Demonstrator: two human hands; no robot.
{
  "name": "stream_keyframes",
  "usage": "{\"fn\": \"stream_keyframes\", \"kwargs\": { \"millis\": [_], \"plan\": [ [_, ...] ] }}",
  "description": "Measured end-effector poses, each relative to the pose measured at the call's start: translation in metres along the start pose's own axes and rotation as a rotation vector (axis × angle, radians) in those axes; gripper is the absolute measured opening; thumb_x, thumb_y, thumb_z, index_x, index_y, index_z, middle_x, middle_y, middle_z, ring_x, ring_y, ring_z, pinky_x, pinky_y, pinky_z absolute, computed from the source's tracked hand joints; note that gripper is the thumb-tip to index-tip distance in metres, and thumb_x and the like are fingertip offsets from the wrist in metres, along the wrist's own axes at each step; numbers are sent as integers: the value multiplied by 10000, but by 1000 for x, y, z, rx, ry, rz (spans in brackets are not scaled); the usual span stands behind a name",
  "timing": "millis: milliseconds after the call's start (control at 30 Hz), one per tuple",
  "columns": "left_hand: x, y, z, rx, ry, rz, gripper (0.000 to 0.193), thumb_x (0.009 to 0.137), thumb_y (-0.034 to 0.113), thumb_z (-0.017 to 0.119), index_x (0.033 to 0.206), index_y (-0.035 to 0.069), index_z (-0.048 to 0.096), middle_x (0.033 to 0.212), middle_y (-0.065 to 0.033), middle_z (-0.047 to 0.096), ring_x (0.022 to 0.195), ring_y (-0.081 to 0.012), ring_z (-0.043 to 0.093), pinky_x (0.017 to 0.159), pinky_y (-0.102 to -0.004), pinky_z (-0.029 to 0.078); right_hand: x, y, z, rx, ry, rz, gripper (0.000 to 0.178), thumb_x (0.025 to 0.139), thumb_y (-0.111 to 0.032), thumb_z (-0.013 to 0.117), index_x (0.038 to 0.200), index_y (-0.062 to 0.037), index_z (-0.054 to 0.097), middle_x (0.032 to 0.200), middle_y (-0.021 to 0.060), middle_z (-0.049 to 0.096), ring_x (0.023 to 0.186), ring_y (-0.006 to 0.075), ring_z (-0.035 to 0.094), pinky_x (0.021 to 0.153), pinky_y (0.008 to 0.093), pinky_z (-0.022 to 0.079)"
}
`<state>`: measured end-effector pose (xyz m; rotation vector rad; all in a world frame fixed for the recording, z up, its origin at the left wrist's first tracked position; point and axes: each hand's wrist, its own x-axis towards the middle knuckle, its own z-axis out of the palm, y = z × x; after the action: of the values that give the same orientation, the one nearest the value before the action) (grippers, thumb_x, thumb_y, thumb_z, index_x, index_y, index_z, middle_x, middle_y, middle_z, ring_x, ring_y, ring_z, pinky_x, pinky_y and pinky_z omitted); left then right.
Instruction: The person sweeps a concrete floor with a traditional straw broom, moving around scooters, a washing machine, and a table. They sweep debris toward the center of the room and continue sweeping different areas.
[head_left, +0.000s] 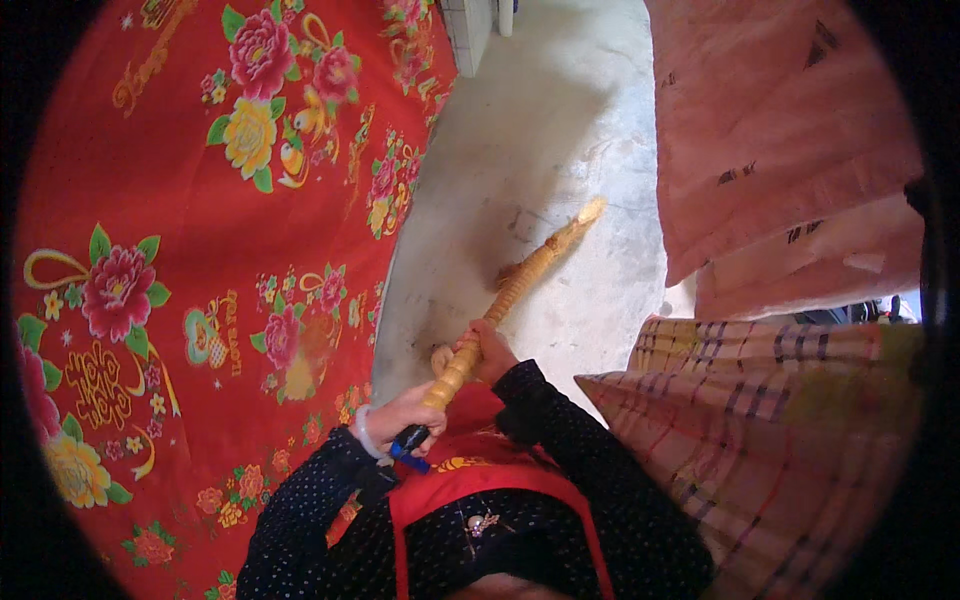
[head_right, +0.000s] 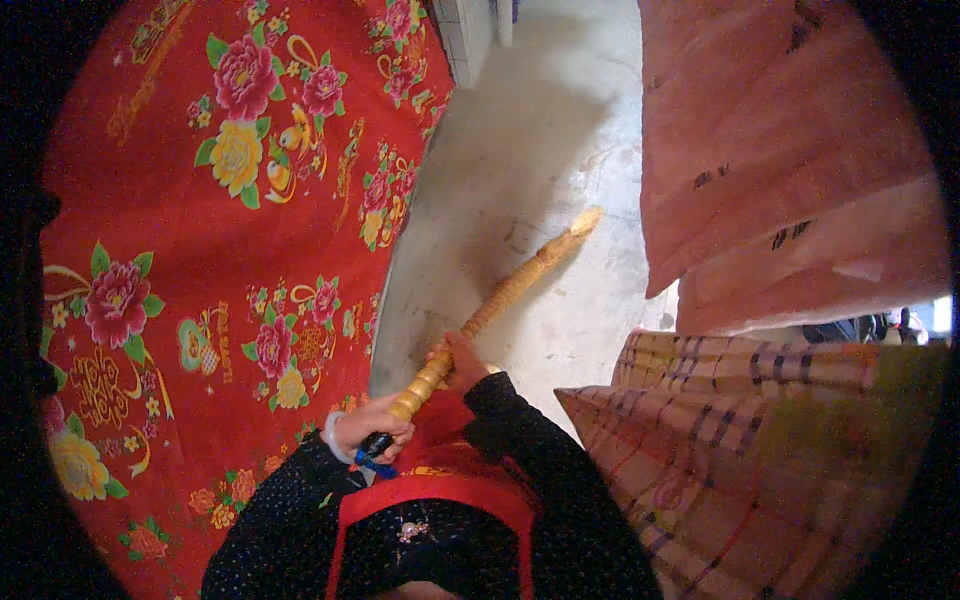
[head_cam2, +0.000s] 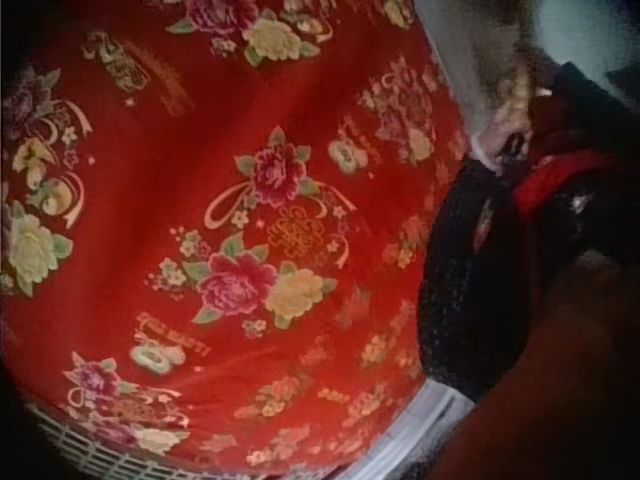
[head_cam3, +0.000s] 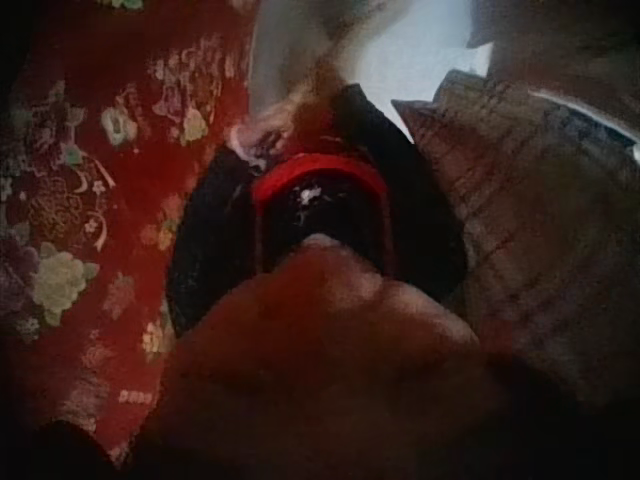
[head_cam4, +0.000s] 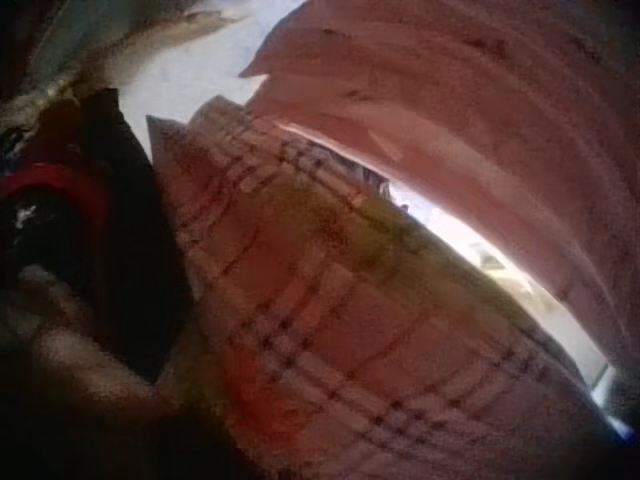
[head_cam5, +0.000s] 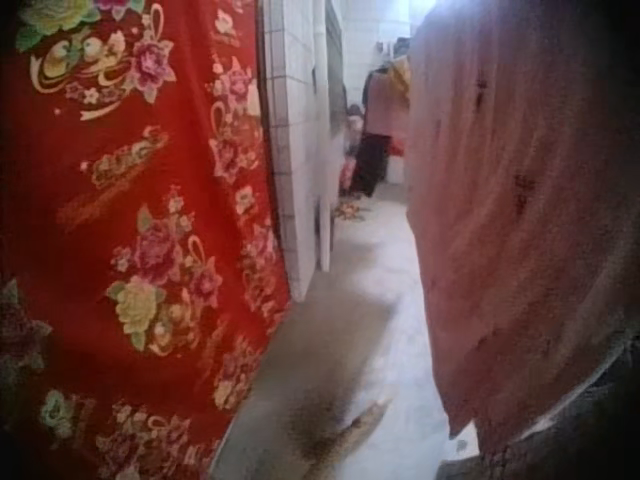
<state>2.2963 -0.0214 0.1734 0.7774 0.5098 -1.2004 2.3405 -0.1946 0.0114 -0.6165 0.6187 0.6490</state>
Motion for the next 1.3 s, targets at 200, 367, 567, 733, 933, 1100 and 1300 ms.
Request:
{"fn": "stream_keyframes", "kwargs": {
  "millis": [200, 367, 567, 733, 933, 1100, 1300],
  "plan": [
    [-2, 53, 24, 134, 152, 150, 563, 810, 134, 594, 1277, 79, 286, 709, -68, 526, 494, -149, 545, 435, -260, 445, 58, -51, 59, 271, -212, 249, 147, 872, -176, 503, 821, -60, 429, 660, 56, 482, 589, 203, 519, 593, 348, 498],
    [54, 128, 1, 3, 308, 235, 374, 829, 109, 578, 1128, 70, 356, 719, -65, 532, 520, -174, 565, 458, -308, 487, 178, -91, 96, 203, -284, 396, 171, 883, -178, 532, 806, -63, 432, 644, 45, 488, 560, 192, 516, 537, 321, 491],
    [159, 258, -17, -62, 194, 55, 333, 830, 123, 604, 1048, 100, 354, 761, -65, 532, 571, -189, 591, 483, -320, 515, 289, -181, 67, 327, -290, 418, 163, 877, -165, 544, 796, -62, 446, 633, 35, 475, 551, 172, 494, 550, 306, 477],
    [177, 333, -7, 137, -19, -100, 369, 834, 132, 609, 1080, 119, 334, 741, -54, 527, 537, -167, 575, 470, -292, 504, 273, -249, 44, 555, -83, 336, 118, 868, -143, 513, 879, -62, 427, 767, 54, 459, 692, 188, 508, 669, 327, 498],
    [158, 404, 9, 55, -5, -19, 462, 814, 125, 599, 1202, 79, 352, 719, -50, 516, 500, -133, 530, 436, -266, 445, 273, -320, 99, 387, 124, 201, 108, 861, -130, 505, 843, -59, 426, 673, 63, 465, 587, 199, 508, 570, 355, 508],
    [201, 435, 46, 81, 137, 151, 500, 808, 71, 592, 1223, 90, 313, 723, -65, 515, 532, -160, 554, 459, -278, 461, 321, -379, 120, 332, -97, 294, 119, 873, -136, 508, 828, -64, 425, 656, 53, 470, 567, 183, 502, 554, 346, 500],
    [326, 515, 73, -18, 336, 124, 427, 815, 49, 560, 1174, 125, 341, 725, -76, 538, 534, -178, 559, 452, -312, 491, 429, -468, 102, 263, -104, 456, 196, 882, -150, 524, 730, -62, 438, 599, 45, 451, 513, 174, 475, 492, 286, 455]
  ]
}}
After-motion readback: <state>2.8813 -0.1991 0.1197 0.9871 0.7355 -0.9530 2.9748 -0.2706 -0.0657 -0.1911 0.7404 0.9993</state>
